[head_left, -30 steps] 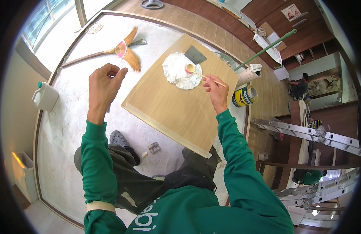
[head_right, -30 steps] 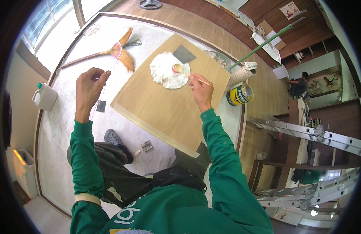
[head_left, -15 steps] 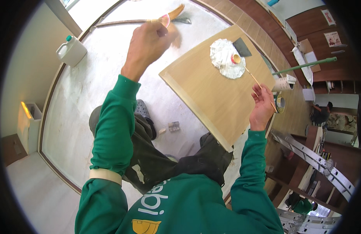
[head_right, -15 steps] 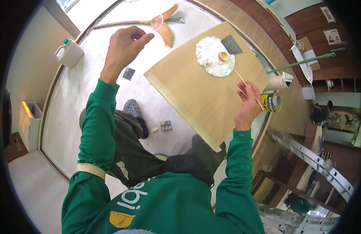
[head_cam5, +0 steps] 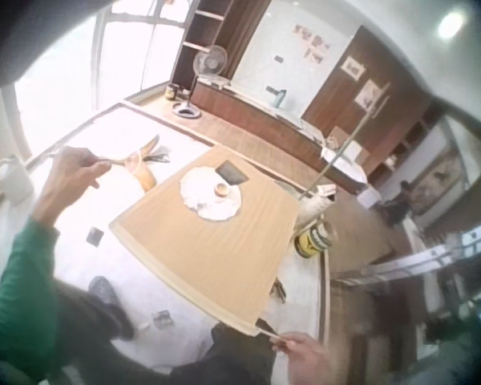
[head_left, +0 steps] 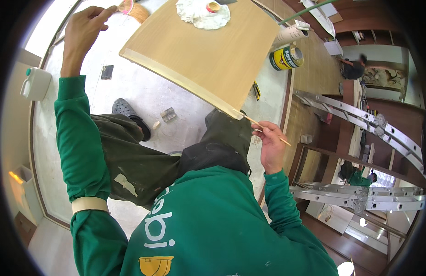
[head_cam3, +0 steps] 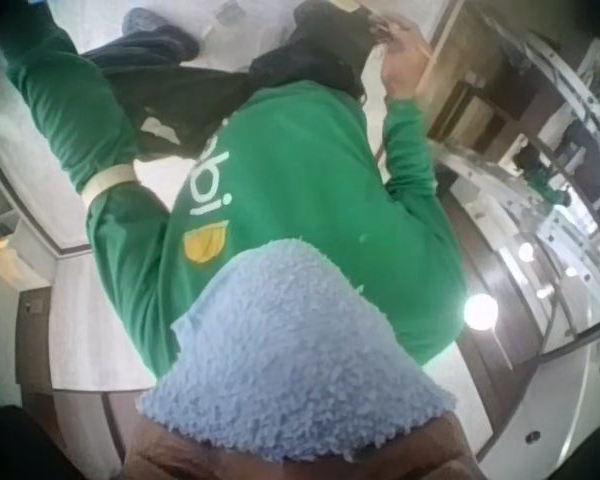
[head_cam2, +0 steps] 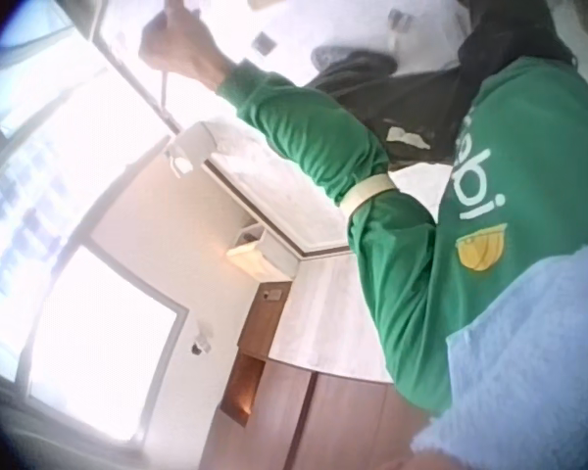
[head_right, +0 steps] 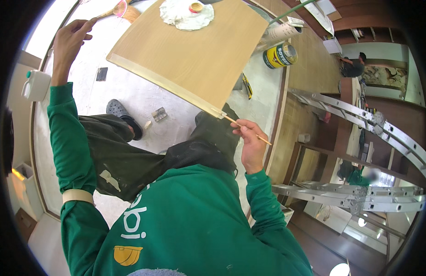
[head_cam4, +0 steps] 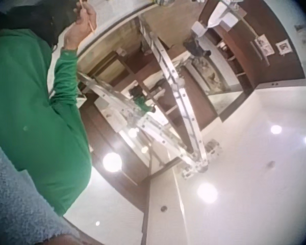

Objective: The person sits on the floor and applies a liquid finish to a rectangular wooden board using a small brush, then sands the surface with a sanding block. The person repeats the cycle of applying finish and sanding to smooth the wood.

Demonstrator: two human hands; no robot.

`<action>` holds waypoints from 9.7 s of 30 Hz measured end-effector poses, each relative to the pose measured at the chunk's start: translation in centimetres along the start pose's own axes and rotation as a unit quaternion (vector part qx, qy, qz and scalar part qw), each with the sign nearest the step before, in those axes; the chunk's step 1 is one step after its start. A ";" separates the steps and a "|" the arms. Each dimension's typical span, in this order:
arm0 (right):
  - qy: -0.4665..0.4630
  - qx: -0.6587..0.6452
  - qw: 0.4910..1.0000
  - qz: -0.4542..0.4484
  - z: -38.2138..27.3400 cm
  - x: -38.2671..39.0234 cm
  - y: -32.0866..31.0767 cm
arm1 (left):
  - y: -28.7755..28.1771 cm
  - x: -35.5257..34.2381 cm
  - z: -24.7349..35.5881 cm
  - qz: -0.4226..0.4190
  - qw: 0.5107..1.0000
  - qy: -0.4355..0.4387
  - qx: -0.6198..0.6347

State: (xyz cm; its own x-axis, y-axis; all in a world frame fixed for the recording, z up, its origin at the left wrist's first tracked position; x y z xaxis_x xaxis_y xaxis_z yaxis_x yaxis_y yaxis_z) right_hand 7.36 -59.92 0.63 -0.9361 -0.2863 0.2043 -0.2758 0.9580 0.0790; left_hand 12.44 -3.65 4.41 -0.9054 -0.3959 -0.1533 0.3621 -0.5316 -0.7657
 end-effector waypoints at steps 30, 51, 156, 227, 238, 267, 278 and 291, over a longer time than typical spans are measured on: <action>-0.002 0.067 0.998 0.000 3.7 0.8 -0.2 | 1.3 0.7 0.0 -0.013 0.999 -0.014 0.039; -0.003 0.084 0.996 -0.005 3.9 -0.4 1.4 | 1.5 0.6 -1.3 -0.006 1.000 -0.002 0.016; -0.168 -0.057 0.976 0.129 -6.1 -9.2 -1.7 | -0.3 5.6 1.3 -0.034 0.998 -0.042 0.019; -0.474 0.707 0.487 0.196 -34.8 0.6 -3.2 | 1.2 3.2 2.7 -0.004 0.971 0.077 0.227; 0.052 0.355 0.920 0.156 8.4 3.3 -17.9 | 2.3 2.5 -3.4 -0.024 0.979 -0.059 0.194; 0.264 0.304 0.871 0.280 33.0 0.9 -25.5 | -3.2 14.5 -0.7 -0.018 0.979 -0.201 0.026; 0.236 0.300 0.833 0.401 29.6 6.0 -28.4 | -3.0 17.1 0.7 0.029 0.990 -0.136 0.028; 0.012 -0.192 0.925 0.328 18.6 0.9 -28.4 | -4.5 25.2 8.2 0.079 0.985 0.021 -0.155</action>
State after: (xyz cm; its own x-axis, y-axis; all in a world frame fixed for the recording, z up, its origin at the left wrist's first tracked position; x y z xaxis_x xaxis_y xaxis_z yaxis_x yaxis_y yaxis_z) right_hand 10.29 -87.02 -19.62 -0.8677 0.3501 0.3528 0.4524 0.8503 0.2691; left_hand -10.22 -17.31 9.12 -0.8537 -0.4211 -0.3064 0.4203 -0.2095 -0.8829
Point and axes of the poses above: each hand's wrist, its own x-axis away from the middle knuckle, its own y-axis out of the palm, z = x × y, the point moved 3 cm from there along -x, towards the middle knuckle, and after that the axes turned 11 degrees about -z, right-handed, at the moved point
